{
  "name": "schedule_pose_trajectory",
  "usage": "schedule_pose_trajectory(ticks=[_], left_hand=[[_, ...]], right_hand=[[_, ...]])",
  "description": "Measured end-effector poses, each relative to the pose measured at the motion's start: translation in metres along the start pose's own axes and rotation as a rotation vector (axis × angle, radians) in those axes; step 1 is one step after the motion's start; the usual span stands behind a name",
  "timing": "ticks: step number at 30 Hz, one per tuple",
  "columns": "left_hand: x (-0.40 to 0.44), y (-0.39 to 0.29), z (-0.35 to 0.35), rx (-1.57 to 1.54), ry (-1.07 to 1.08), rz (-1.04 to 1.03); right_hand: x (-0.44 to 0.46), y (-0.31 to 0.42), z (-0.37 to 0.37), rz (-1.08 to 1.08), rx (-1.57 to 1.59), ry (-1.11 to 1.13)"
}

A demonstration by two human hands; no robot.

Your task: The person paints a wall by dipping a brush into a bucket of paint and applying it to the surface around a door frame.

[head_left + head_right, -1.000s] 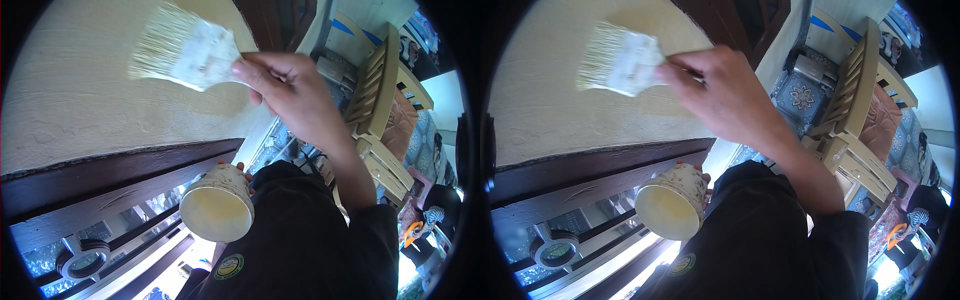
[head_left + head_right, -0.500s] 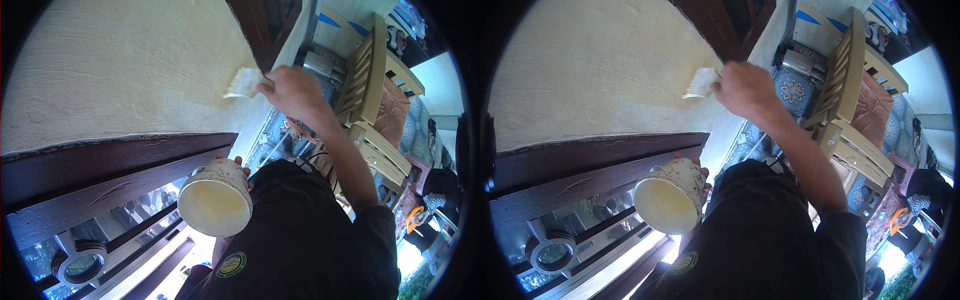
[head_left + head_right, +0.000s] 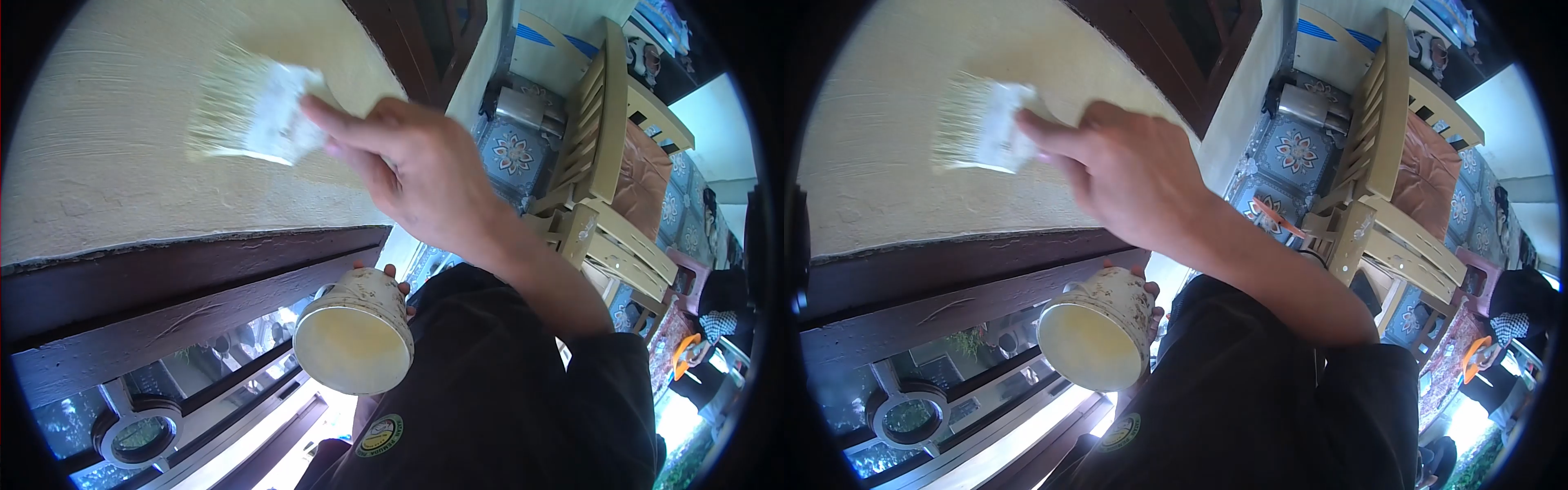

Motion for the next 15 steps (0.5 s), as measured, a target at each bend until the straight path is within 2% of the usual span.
schedule_pose_trajectory(ticks=[3,5,6,8,9,11,12,14,15], left_hand=[[0.009,-0.005,0.013,0.032,0.052,-0.019],[0.008,-0.006,0.014,0.028,0.084,-0.043],[0.008,-0.004,0.013,0.004,0.078,-0.048],[0.007,0.001,0.008,-0.019,0.079,-0.042],[0.004,0.004,0.004,-0.011,0.103,-0.009],[0.004,0.007,0.003,0.006,0.129,0.034],[0.005,0.007,0.005,0.011,0.161,0.038],[0.006,0.009,0.008,0.022,0.190,0.049],[0.006,0.010,0.009,0.033,0.200,0.037]], right_hand=[[-0.066,-0.050,-0.012,-0.144,-0.055,0.041],[-0.108,-0.081,-0.019,-0.277,-0.204,0.195],[-0.123,-0.094,-0.018,-0.277,-0.201,0.193],[-0.158,-0.134,-0.022,-0.401,-0.490,0.513],[-0.156,-0.141,-0.018,-0.399,-0.499,0.505],[-0.149,-0.160,-0.020,-0.430,-0.639,0.728],[-0.131,-0.158,-0.022,-0.362,-0.642,0.739],[-0.055,-0.119,-0.016,-0.266,-0.575,0.712],[-0.015,-0.088,-0.005,-0.298,-0.570,0.702]])
Point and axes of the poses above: each hand's wrist, its own x-axis towards the middle knuckle, its own z-axis out of the back of the hand, y = z × x, the point moved 8 cm from there along x, towards the middle knuckle, and after that the axes turned 13 degrees about -y, right-handed, at the moved point
